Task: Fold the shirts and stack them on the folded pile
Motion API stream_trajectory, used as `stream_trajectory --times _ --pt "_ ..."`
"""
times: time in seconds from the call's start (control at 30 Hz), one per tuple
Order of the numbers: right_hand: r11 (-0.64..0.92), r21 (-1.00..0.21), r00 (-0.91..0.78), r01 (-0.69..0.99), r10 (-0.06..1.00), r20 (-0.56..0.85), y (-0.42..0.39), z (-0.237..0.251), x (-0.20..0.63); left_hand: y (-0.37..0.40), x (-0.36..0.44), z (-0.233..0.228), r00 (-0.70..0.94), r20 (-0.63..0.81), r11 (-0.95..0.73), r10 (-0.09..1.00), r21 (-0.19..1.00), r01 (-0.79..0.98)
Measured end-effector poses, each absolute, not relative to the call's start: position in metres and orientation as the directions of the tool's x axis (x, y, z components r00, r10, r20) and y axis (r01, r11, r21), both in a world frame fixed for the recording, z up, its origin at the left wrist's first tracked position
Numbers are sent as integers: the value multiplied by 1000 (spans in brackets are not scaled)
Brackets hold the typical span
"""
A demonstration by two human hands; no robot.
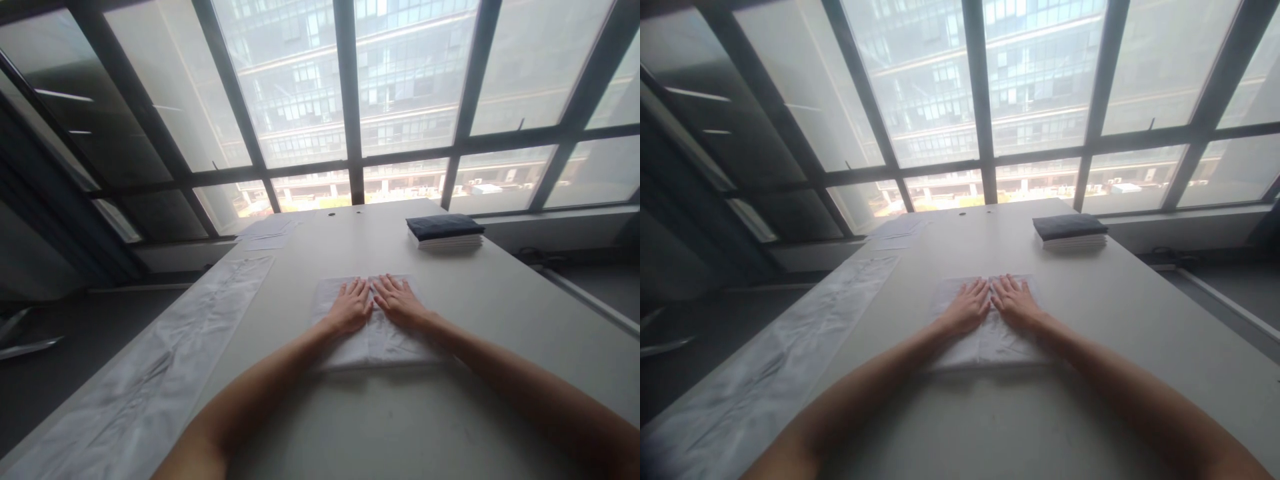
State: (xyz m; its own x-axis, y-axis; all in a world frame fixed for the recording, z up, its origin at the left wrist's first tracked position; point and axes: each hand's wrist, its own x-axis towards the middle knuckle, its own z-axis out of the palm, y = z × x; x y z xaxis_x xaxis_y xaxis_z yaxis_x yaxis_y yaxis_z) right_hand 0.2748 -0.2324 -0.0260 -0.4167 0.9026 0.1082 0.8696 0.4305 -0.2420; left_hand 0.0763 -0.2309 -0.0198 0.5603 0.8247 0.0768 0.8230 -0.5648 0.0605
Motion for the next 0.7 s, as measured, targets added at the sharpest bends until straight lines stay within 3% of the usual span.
stream_trajectory --times 0.2,0.43,0.7 --pt "433 -232 -422 871 901 96 -233 -25 275 -231 72 -6 551 56 -553 833 107 826" --pt "434 -270 -414 859 901 130 -233 -27 275 -265 66 20 575 -117 -555 810 167 815" --pt "440 -275 -413 855 898 153 -234 -27 277 -301 81 -13 508 56 -510 859 172 843"
